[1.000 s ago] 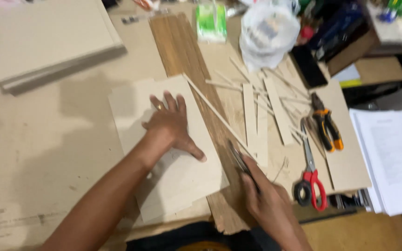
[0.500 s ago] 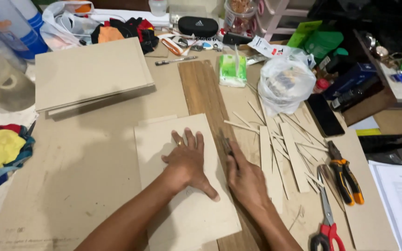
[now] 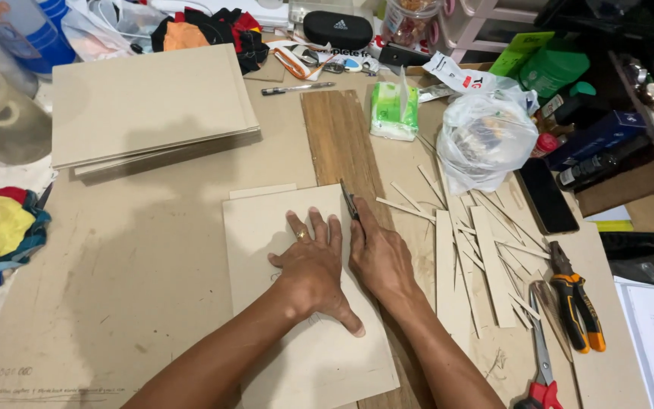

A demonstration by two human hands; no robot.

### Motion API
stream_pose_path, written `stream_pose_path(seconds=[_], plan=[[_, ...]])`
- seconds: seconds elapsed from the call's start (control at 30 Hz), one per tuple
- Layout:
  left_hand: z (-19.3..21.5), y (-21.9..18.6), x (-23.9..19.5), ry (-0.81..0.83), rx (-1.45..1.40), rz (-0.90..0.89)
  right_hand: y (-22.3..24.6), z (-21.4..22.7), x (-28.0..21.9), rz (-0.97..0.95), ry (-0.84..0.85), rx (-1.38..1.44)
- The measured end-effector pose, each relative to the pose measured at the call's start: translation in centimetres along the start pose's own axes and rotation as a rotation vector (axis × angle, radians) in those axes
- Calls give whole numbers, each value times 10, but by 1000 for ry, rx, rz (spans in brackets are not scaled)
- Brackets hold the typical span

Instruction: Using a utility knife and a wooden ruler to cut cardboard sheets into smaller pieces on a workbench.

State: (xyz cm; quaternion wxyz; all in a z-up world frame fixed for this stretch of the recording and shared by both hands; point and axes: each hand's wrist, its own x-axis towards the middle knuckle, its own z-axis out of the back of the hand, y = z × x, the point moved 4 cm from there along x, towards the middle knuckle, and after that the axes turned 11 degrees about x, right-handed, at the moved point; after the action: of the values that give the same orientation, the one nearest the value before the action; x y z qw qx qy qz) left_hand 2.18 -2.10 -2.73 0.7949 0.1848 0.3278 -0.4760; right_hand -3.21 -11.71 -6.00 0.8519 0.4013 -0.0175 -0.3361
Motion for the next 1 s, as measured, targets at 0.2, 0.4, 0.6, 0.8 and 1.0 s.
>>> stream_pose_path(seconds=[0.2, 0.4, 0.6, 0.8, 1.0], plan=[[-4, 1, 5, -15, -2, 6, 20, 7, 2, -42, 56, -109], [-2, 1, 2, -5, -4, 6, 28, 19, -14, -69, 89, -138], [-8, -1, 11, -15, 32, 18, 14, 26, -74, -173, 157, -121], [-9, -3, 9, 45, 19, 89, -32, 17, -143, -155, 151, -150], [-5, -4, -1, 137, -34, 136, -89, 7, -219, -383, 203, -252]])
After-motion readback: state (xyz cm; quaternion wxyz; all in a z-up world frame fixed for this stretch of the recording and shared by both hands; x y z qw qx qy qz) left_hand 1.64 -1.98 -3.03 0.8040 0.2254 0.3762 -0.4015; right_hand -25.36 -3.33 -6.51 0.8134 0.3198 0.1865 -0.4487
